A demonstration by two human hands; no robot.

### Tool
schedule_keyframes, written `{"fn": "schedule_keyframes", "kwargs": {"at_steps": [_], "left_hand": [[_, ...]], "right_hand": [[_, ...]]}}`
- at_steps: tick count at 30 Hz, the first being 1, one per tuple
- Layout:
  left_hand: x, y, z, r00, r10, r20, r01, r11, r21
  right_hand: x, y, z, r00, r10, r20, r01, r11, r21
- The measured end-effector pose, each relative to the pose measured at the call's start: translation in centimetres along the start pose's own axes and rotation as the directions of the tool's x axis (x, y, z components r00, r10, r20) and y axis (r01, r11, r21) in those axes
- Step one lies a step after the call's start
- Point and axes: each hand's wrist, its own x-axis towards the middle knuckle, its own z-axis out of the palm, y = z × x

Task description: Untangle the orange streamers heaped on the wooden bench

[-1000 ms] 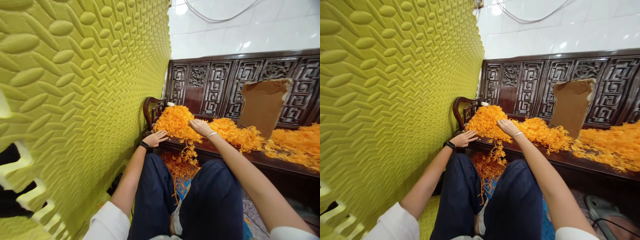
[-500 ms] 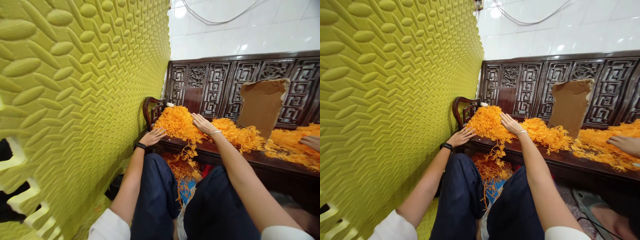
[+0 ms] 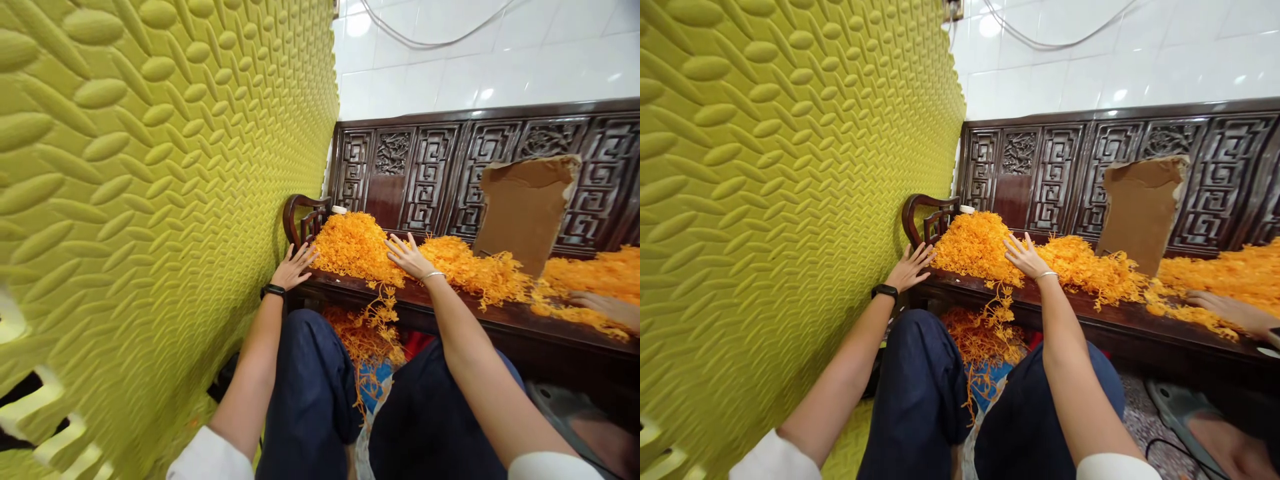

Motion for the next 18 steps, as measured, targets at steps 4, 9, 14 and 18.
{"fn": "schedule_keyframes", "kwargs": {"at_steps": [4,9,14,18], "left_hand": [[0.5,-0.3,-0.3,1.0,0.002,-0.009,-0.002,1.0,-0.003],[1.1,-0.4,-0.6,1.0,-0.005,-0.024,0.005,1.0,0.01],[1.2,-0.3,-0.6,0.999,0.008,-0.036,-0.006,0.998,0.062],[1.1,-0.2,-0.9,0.997,0.081,-0.001,-0.08,0.989,0.125]], "right_hand": [[0.1,0.1,-0.1,1.0,0.0,-0.021,0.0,0.999,-0.034],[0.1,0.3,0.1,0.999,-0.001,-0.039,-0.001,0.998,-0.063],[0.0,0.3,0.2,0.999,0.001,-0.052,-0.005,0.998,-0.068],[-0.2,0.1,0.4,0.999,0.003,-0.054,-0.007,0.998,-0.068]]}}
